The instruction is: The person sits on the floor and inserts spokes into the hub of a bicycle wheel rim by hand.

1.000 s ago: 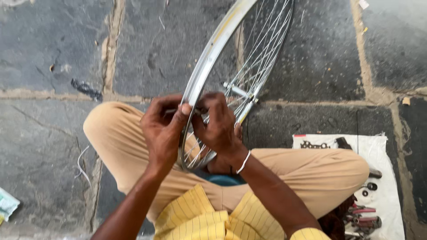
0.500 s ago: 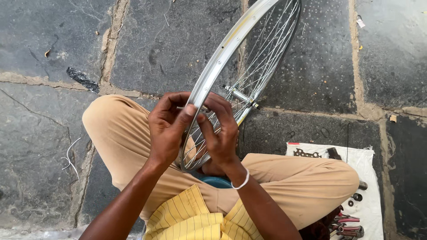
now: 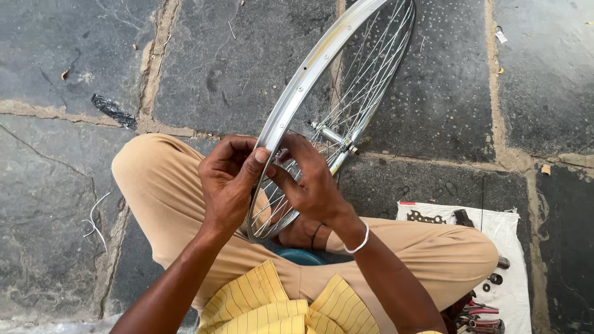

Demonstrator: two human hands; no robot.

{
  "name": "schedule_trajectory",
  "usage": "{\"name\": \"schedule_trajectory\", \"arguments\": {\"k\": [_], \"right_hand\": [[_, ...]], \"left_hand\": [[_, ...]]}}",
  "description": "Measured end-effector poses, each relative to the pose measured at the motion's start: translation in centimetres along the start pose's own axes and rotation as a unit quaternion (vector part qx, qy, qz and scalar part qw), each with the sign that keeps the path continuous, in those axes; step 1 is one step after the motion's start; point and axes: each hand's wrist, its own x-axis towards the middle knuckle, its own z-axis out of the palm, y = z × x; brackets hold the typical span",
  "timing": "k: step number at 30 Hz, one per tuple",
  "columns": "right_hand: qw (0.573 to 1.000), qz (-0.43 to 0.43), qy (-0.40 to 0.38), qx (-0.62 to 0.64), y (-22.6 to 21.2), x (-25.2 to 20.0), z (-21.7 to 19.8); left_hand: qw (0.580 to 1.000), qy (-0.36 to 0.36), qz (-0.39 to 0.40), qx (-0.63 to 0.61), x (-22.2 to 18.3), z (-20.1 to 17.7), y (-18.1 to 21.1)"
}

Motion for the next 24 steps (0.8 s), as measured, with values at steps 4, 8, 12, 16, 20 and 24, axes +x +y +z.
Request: {"name": "schedule_trajectory", "arguments": {"k": [4,8,12,16,20,24], "right_hand": [[0.967,0.008,-0.096,0.236,0.4,1.4,-1.9],[0.97,0.035,-0.093,0.222,0.5,1.5,-1.7],[0.997,-0.04,-0.008,0.072,1.0,-0.2,-0.2],[0.987,-0.045,0.102,-0.115,2.4,-0.2,1.2],[0.952,-0.11,0.238,-0.156,0.4,-1.8,4.1],[0.939,-0.085,0.31,-0.118,-0.8,-2.7,6.1]], "left_hand": [[1.0,0.001,0.0,0.01,-0.3,-0.5,-0.7],[1.0,0.007,0.004,0.012,-0.2,-0.4,-0.8],[0.999,-0.008,0.036,0.005,-0.3,-0.3,-0.4],[0.999,0.008,0.046,0.027,-0.2,0.5,0.0],[0.997,-0.008,0.026,0.077,0.0,0.8,1.0],[0.989,-0.073,0.054,0.119,0.8,0.8,1.9]]}}
